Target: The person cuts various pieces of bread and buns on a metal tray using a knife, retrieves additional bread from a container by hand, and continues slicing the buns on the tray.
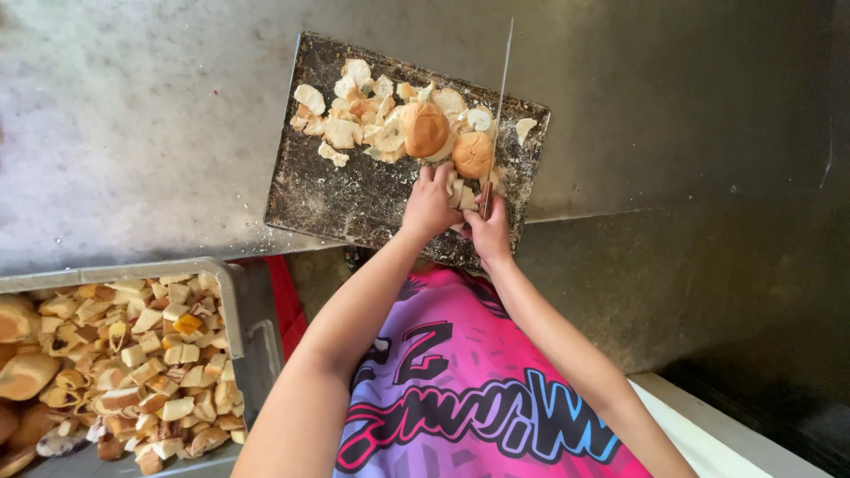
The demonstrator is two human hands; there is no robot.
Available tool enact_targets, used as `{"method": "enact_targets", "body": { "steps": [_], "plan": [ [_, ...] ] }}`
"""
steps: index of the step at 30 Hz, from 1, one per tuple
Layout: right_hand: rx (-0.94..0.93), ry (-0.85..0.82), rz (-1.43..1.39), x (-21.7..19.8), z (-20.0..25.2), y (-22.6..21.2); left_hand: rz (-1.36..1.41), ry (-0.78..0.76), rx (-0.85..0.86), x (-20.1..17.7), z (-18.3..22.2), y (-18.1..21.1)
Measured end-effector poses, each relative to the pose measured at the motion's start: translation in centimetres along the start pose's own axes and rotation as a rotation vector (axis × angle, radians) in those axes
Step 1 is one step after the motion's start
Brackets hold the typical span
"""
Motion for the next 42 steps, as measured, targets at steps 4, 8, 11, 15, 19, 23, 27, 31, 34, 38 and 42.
{"method": "enact_targets", "body": {
  "steps": [4, 8, 11, 15, 19, 23, 27, 31, 34, 38, 42],
  "plan": [
    [0.068, -0.072, -0.072, 0.6, 1.0, 0.8, -0.110, -0.123, 0.049, 1.0, 0.3, 0.1],
    [0.103, -0.115, -0.124, 1.2, 1.6, 0.6, -0.056, -0.118, 0.066, 2.0, 1.0, -0.5],
    [0.049, -0.145, -0.171, 1.4, 2.4, -0.9, -0.006, -0.007, 0.192, 0.8, 2.4, 1.2],
    [-0.052, -0.198, -0.319, 1.2, 4.5, -3.5, 0.100, 0.072, 0.207, -2.6, 4.7, 3.6],
    [-0.112, -0.283, -0.245, 2.2, 6.1, -6.4, 0.238, 0.000, 0.155, -5.8, 5.7, 4.2],
    [-0.059, -0.434, -0.211, 7.6, 7.8, -9.7, 0.250, 0.150, 0.112, -11.7, 8.0, 2.9],
    [0.065, -0.735, -0.147, 18.5, 12.8, -10.9, 0.121, 0.471, 0.106, -20.6, 15.0, -0.9],
    [0.235, -1.170, -0.240, 31.2, 22.5, -8.8, -0.094, 0.619, -0.286, -28.9, 29.0, -8.4],
    [0.066, -1.423, -0.059, 36.0, 28.1, -7.9, -0.210, 0.738, -0.662, -34.0, 41.0, -12.0],
    [0.394, -1.407, 0.011, 35.1, 27.8, -4.9, -0.331, 0.782, -1.049, -36.0, 47.2, -14.6],
    [0.379, -1.229, 0.034, 27.2, 20.5, -6.4, -0.360, 0.751, -0.755, -33.6, 37.8, -14.2]
  ]
}}
Point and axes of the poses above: each hand's wrist, its own z-axis away from the middle knuckle, its own x-axis out of the palm, y = z × x, the point moved 10 cm from there along -z, towards the middle knuckle, and after that the axes turned 7 degrees about -z, right-handed, at the moved point
